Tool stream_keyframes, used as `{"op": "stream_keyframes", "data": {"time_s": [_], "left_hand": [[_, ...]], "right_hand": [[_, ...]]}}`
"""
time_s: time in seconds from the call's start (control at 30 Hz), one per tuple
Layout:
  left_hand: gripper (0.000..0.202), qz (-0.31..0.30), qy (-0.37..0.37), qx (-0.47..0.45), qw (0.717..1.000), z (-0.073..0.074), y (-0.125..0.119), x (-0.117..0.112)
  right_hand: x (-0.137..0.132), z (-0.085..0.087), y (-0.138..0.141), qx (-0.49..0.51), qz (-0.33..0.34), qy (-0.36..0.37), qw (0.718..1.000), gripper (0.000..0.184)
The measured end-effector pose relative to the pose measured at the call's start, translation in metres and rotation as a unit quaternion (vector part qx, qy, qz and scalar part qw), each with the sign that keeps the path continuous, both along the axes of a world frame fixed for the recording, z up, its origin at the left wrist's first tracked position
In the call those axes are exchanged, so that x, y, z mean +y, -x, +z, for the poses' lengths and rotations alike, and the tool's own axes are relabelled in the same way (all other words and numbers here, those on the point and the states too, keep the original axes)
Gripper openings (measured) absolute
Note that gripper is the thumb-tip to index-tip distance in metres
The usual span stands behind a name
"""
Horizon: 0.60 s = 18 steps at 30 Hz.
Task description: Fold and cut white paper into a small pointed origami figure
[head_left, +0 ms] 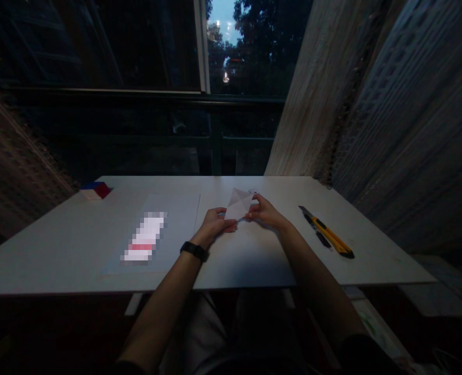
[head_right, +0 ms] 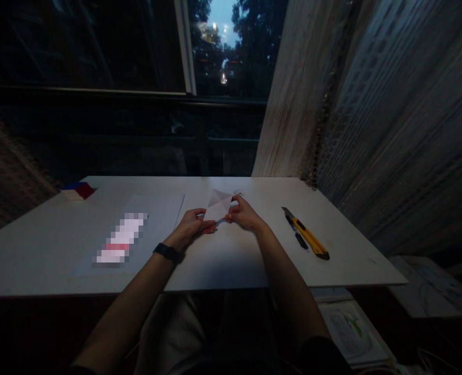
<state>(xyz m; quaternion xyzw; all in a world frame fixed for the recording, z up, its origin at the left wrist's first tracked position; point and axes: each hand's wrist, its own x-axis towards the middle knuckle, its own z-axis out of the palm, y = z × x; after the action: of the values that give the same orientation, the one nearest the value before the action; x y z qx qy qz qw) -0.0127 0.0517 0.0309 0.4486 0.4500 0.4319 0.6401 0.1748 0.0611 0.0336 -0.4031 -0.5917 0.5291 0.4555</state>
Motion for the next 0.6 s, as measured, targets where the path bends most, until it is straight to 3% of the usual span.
{"op": "stream_keyframes", "data": {"time_s": [0.3, 0.37, 0.5, 0.6], "left_hand": [[0.043, -0.003, 0.007, -0.006, 1.000, 0.000, 0.002, 0.000], [0.040, -0.020, 0.006, -0.010, 1.000, 0.000, 0.002, -0.001], [0.033, -0.042, 0.021, -0.034, 0.998, 0.006, 0.003, -0.004], [0.042, -0.041, 0.052, -0.064, 0.996, 0.012, 0.004, -0.005]], "right_hand": [[-0.003, 0.007, -0.005, 0.031, 0.008, 0.020, 0.999, 0.062], [-0.003, 0.008, -0.004, 0.036, -0.017, 0.011, 0.999, 0.063], [-0.001, 0.004, 0.004, 0.036, -0.105, -0.025, 0.993, 0.045], [0.001, 0.000, 0.011, 0.031, -0.155, -0.051, 0.986, 0.037]]}}
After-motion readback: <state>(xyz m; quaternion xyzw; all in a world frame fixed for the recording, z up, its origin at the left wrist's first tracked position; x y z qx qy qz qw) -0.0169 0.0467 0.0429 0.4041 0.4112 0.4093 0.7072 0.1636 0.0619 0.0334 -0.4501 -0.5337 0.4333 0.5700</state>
